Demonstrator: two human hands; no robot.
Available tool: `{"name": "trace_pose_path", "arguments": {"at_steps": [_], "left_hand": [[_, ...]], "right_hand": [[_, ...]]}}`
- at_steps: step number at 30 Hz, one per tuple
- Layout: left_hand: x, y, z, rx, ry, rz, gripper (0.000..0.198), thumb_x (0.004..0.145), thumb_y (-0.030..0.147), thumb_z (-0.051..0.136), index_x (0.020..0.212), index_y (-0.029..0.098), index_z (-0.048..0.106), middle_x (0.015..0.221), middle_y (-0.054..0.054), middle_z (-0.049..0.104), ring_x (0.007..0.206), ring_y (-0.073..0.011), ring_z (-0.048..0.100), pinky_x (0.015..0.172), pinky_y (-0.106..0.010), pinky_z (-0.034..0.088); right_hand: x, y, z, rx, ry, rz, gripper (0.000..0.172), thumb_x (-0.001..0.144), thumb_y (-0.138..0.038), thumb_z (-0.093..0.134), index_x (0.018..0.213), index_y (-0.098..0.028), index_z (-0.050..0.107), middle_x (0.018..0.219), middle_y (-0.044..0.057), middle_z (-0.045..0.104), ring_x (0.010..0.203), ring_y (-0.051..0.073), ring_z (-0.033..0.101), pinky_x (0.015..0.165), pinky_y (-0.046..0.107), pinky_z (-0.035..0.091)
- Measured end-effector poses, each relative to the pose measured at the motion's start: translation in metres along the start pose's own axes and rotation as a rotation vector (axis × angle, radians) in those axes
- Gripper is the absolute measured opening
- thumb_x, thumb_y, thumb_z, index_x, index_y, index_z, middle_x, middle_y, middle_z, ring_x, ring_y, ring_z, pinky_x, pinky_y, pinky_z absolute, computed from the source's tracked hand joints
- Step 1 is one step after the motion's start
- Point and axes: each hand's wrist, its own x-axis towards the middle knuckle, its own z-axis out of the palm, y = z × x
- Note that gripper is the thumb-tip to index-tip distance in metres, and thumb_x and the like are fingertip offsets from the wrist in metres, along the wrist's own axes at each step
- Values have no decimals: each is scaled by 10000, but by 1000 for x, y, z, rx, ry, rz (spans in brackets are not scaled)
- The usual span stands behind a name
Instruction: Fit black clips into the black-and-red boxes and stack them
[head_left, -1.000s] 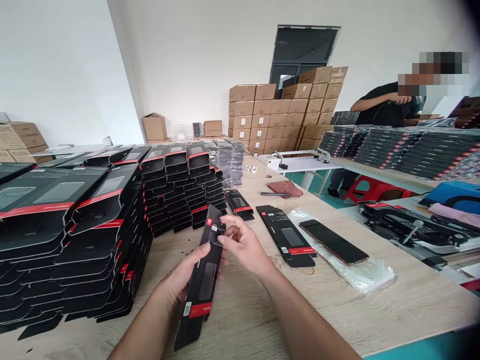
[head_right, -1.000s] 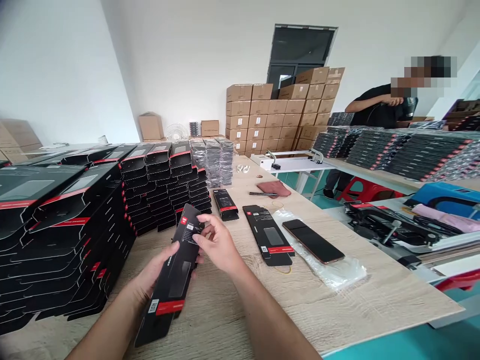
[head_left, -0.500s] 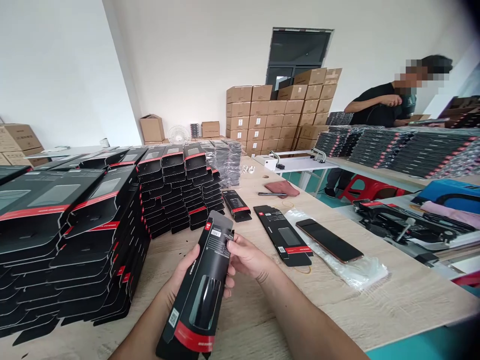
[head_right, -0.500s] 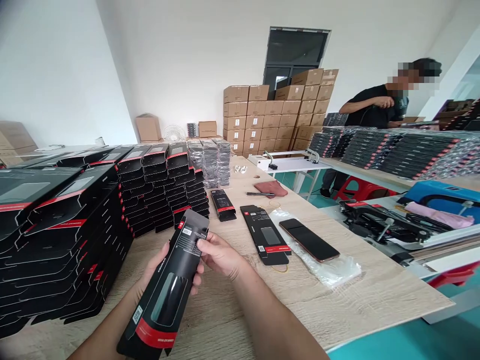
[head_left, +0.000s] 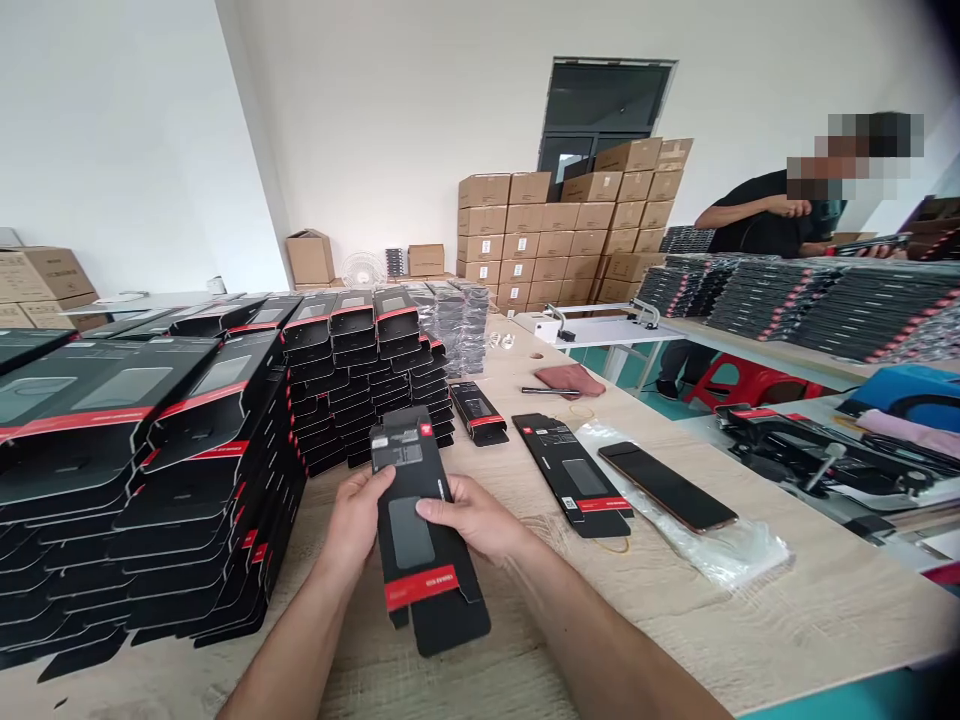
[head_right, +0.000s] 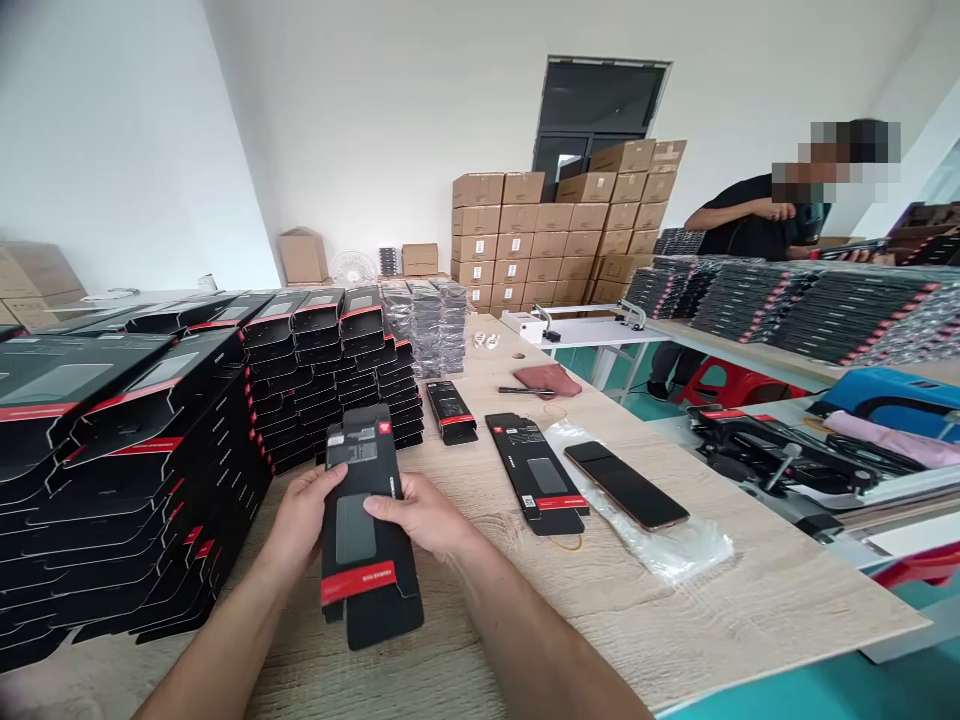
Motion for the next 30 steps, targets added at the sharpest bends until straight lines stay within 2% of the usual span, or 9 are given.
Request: {"name": "trace_pose_path", "arguments": {"at_steps": [3,7,9,12,14,17,19,23,30], "left_hand": [[2,4,-4,77,40,65,391,685,417,708,948,129,699,814,-76,728,684,-201,664,637,-290,509],[1,1,-3,245,-6,129,606,682,388,743,1224,185,564,829,-49,718,731,-202,666,654,-291,511],[0,-2,0,260,-10,127,725,682,388,751,1320,213,456,774,-24,701,677,-190,656,622,-288,505],[0,-5,2,251,-35,160,669,718,404,719,1303,228,447,779,-11,678,688,-176,642,634,-281,494],[0,-5,3,241,-42,202,517,757,416,675,1212,225,519,791,-8,666,724,-169,629,661,-271,482],[-3,-1,4,221,-72,233,311,797,417,622,1034,216,608,823,-5,661,749,-155,602,679,-247,458],[-6,1,5,213,-123,216,269,806,413,607,987,215,628,862,-4,659,752,-150,588,682,-240,447],[-10,3,6,221,-225,202,287,811,415,595,1004,206,635,911,-16,646,775,-156,569,697,-242,434],[-10,1,6,236,-317,187,294,821,417,582,998,187,628,891,-30,631,764,-159,548,696,-245,418]], "right_hand": [[2,2,-2,-46,5,34,436,684,-429,758,1005,-156,643,883,53,698,812,192,647,782,353,493],[9,1,-14,-149,264,-155,646,723,-416,733,1285,-240,466,772,-20,613,687,132,580,615,262,455],[10,1,-19,-160,257,-184,707,742,-397,721,1354,-267,392,758,-30,579,649,118,543,567,244,419],[10,0,-19,-132,165,-190,693,755,-388,708,1360,-290,383,814,-13,591,663,123,542,564,246,409],[9,0,-17,-117,139,-198,606,748,-391,710,1288,-292,453,800,-17,594,637,120,536,535,238,395],[11,0,-15,-118,166,-184,302,757,-433,681,970,-235,598,654,-37,558,529,107,494,472,231,357],[13,-1,-15,-115,250,-188,295,795,-494,613,793,-200,604,577,-35,528,489,101,470,460,235,344],[13,-6,-22,-103,412,-258,334,760,-493,647,905,-192,658,663,-16,596,542,102,485,497,237,355],[9,-11,-32,-195,348,-337,206,651,-345,779,703,-177,672,668,-9,637,600,117,521,577,257,394]]}}
